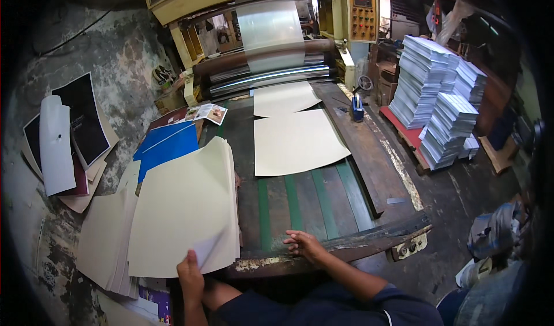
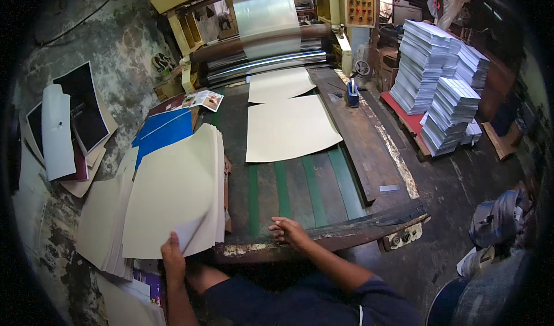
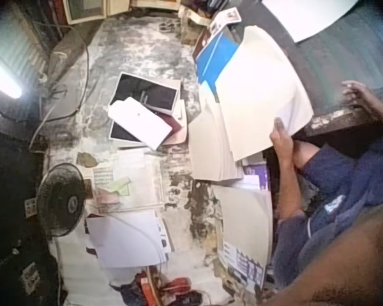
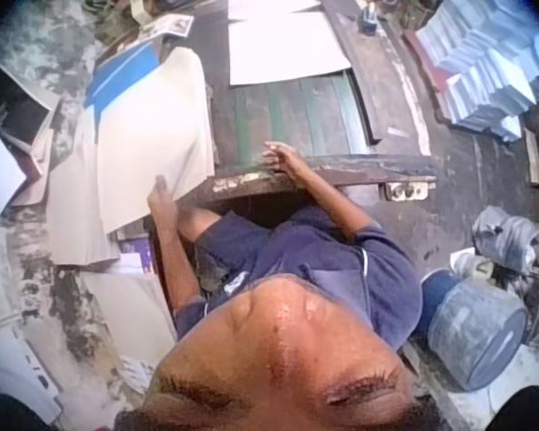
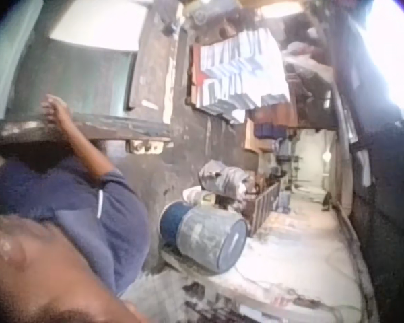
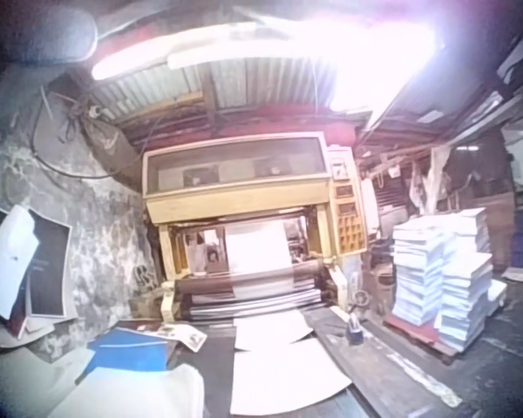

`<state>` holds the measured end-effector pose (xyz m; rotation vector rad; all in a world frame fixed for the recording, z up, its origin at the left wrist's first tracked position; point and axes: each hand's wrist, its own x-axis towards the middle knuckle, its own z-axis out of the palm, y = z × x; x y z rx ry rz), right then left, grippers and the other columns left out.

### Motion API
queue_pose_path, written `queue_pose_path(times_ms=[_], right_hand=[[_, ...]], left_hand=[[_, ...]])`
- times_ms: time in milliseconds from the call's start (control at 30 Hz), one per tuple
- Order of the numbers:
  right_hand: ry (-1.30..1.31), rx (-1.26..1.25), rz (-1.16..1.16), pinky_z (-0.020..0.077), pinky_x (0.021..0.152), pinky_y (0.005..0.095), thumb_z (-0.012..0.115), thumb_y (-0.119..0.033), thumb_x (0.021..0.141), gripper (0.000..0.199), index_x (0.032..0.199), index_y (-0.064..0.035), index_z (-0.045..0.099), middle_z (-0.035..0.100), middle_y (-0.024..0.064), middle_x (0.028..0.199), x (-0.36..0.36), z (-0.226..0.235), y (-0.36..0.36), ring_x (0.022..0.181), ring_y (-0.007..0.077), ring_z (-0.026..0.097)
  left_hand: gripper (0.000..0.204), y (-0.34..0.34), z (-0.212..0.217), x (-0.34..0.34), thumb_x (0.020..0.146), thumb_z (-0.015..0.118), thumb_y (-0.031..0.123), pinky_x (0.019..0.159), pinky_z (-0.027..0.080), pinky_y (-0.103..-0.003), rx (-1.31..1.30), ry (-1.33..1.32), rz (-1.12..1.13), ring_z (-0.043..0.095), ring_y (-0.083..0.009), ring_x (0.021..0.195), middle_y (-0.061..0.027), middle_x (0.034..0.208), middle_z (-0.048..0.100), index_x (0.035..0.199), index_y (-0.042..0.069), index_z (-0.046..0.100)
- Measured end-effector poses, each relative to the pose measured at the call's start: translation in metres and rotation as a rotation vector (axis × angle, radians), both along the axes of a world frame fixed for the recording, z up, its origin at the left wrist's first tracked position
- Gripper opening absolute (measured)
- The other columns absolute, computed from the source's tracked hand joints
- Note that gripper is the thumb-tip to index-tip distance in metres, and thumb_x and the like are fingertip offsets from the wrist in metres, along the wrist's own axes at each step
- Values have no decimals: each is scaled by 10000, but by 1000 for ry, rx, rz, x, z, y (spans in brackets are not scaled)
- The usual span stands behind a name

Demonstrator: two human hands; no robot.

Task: The person picks up paper sheets one at a time from a stack, places them onto the surface of a laminating machine, and guides them under the rollers.

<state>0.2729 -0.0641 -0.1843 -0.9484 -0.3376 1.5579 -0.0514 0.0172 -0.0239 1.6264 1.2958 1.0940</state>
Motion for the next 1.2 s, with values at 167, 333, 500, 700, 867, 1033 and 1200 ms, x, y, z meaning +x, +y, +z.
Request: queue_pose_path(times_ms=[167,333,500,700,867,1033,1200], right_hand=[[-19,16,-9,472,673,257,583,-283,958,491,1365,-36,462,621,93,1105,9,24,-17,777,123,556],[-78,73,28,480,710,265,570,-286,967,476,1363,-40,474,632,94,1098,7,45,-18,794,133,574],[-60,59,32,498,752,301,572,-270,959,450,1340,-41,497,649,100,1073,8,43,-25,819,148,600],[-33,38,60,499,767,313,562,-254,958,447,1336,-24,495,643,107,1074,0,41,-23,813,157,589],[-38,86,98,508,803,339,571,-307,945,524,1367,-17,458,624,111,1116,2,64,-22,866,169,603],[42,369,222,514,737,324,588,-422,918,662,1401,-9,401,604,125,1160,8,107,-23,860,176,613],[-157,159,80,494,611,306,625,-331,904,439,1143,24,525,616,114,929,11,105,-24,775,174,605]], left_hand=[[416,7,15,-8,993,479,386,1145,247,-490,257,-261,-37,658,-273,1008,-184,963,672,966,3,641],[831,-12,31,17,831,599,625,1171,118,-540,394,443,-366,408,-331,1344,-154,1435,459,1424,69,425],[883,-13,22,14,802,634,634,1172,60,-549,305,795,-518,173,-331,1477,-107,1565,301,1486,140,372],[425,-3,5,-4,961,553,404,1166,120,-549,161,260,-388,437,-345,1342,-168,1342,561,1185,53,638],[236,-11,11,5,960,570,236,1144,191,-564,197,-89,-81,645,-324,1121,-136,1033,725,910,40,691],[127,-42,32,34,892,643,241,1139,126,-628,596,232,-638,589,-280,1208,-18,1036,733,967,178,725],[327,-50,45,45,816,699,299,1146,35,-644,601,632,-594,407,-331,1381,-78,1285,633,1129,206,715]])
